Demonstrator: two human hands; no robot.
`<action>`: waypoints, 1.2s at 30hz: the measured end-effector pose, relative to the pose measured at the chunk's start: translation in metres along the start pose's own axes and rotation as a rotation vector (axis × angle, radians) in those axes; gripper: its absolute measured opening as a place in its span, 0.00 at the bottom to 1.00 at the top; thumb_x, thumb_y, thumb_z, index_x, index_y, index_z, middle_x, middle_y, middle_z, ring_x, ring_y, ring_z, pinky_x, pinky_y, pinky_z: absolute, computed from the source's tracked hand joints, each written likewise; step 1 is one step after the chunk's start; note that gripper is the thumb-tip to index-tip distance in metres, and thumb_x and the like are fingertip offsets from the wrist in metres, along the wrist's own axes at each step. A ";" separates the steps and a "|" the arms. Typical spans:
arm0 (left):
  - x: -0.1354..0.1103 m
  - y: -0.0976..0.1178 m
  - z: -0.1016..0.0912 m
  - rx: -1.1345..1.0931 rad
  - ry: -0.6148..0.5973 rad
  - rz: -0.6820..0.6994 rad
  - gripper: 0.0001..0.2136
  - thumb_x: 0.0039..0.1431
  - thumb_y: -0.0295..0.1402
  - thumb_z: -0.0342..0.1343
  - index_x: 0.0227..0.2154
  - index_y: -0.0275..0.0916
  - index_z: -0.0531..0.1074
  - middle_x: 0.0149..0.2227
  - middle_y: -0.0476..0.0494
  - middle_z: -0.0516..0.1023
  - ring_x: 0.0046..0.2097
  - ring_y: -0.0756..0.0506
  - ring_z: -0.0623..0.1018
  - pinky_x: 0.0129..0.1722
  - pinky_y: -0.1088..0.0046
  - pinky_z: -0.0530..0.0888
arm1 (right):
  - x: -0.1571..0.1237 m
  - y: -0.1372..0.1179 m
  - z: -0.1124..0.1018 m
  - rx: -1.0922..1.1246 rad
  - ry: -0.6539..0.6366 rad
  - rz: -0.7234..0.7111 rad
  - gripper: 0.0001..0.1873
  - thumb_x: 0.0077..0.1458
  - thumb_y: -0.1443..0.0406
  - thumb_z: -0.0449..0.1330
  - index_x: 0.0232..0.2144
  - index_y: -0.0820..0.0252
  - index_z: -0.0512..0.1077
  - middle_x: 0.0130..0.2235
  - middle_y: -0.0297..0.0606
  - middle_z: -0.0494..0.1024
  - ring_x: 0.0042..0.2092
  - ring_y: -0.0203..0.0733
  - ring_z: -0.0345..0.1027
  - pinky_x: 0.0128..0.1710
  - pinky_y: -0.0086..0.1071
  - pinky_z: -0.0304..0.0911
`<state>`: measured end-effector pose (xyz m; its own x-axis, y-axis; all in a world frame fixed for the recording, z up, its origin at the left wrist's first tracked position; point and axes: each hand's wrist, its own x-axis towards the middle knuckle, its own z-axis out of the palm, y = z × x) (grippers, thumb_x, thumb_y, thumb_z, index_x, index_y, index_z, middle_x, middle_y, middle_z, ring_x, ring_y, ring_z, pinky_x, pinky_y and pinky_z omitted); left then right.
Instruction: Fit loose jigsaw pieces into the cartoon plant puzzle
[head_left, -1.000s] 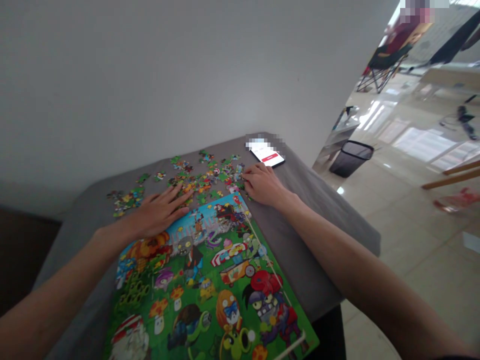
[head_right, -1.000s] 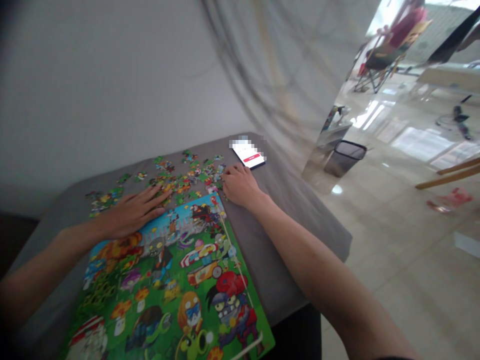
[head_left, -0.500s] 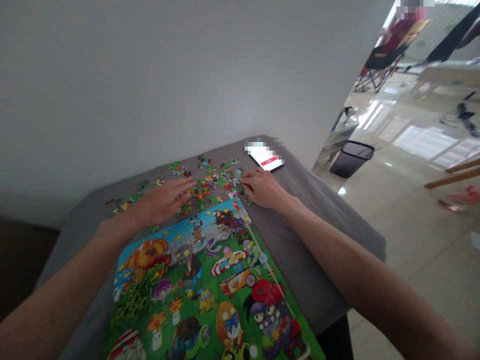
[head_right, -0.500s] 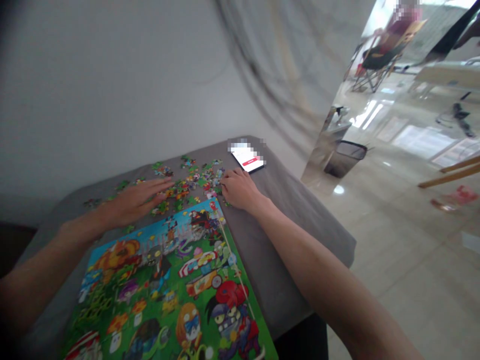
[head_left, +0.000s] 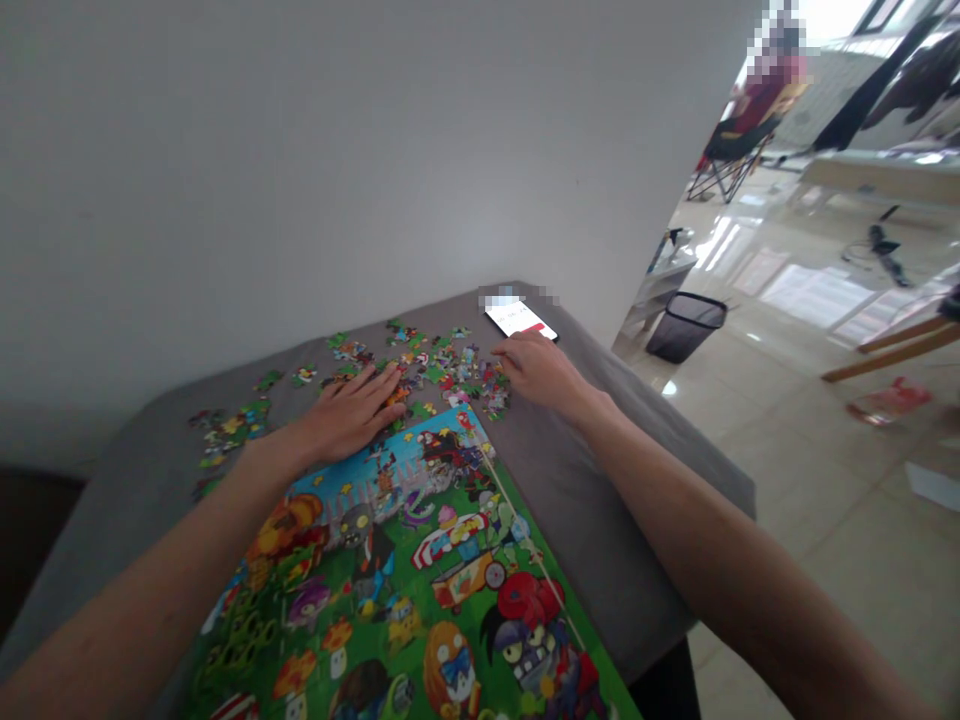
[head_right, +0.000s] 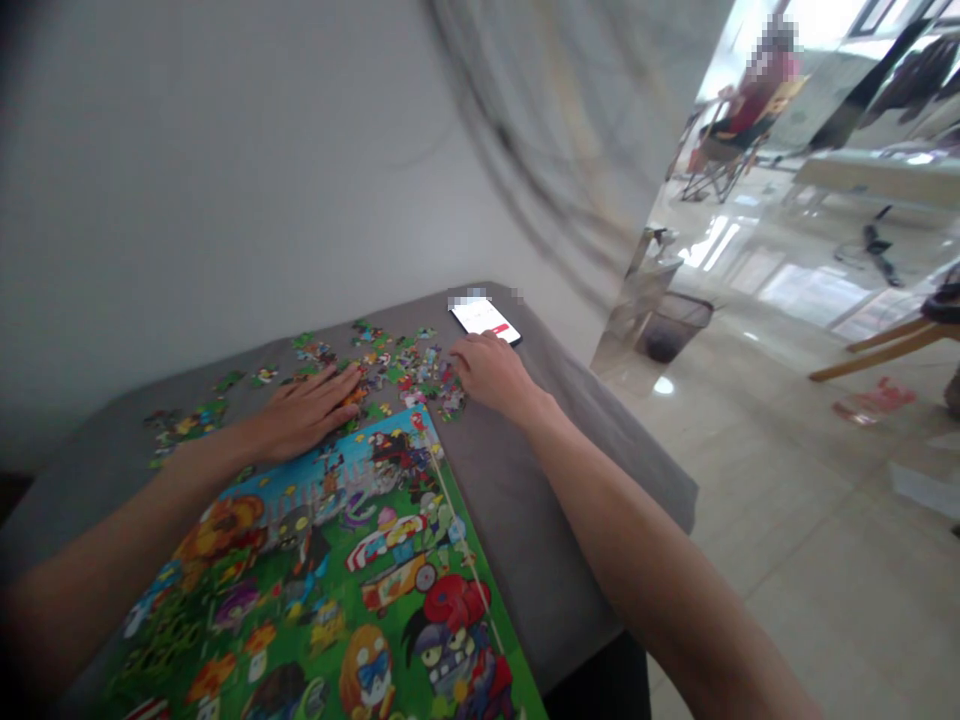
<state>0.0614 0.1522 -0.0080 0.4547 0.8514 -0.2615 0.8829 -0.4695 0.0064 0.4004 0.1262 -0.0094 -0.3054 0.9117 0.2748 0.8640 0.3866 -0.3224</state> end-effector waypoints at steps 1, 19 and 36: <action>-0.001 -0.001 0.001 -0.003 0.012 0.004 0.40 0.76 0.60 0.29 0.82 0.42 0.46 0.83 0.39 0.46 0.83 0.29 0.47 0.77 0.38 0.54 | 0.000 0.001 -0.001 0.010 -0.024 -0.040 0.19 0.72 0.72 0.55 0.55 0.62 0.84 0.55 0.49 0.86 0.58 0.53 0.77 0.63 0.43 0.66; -0.125 -0.081 0.044 -0.254 0.271 0.029 0.27 0.77 0.57 0.39 0.74 0.68 0.62 0.77 0.64 0.64 0.80 0.35 0.59 0.81 0.44 0.53 | -0.019 0.008 -0.027 0.115 -0.307 -0.196 0.13 0.62 0.64 0.74 0.49 0.48 0.88 0.65 0.41 0.79 0.71 0.59 0.64 0.74 0.60 0.50; -0.149 -0.051 0.035 -0.310 0.394 0.048 0.39 0.76 0.66 0.31 0.64 0.48 0.77 0.70 0.49 0.77 0.77 0.35 0.64 0.80 0.48 0.56 | -0.023 0.005 -0.014 0.034 -0.372 -0.210 0.22 0.61 0.61 0.75 0.57 0.46 0.85 0.67 0.47 0.76 0.69 0.64 0.67 0.72 0.65 0.55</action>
<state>-0.0553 0.0409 -0.0034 0.4525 0.8822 0.1301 0.8262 -0.4697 0.3111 0.4172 0.1048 -0.0042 -0.6024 0.7982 -0.0056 0.7557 0.5680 -0.3261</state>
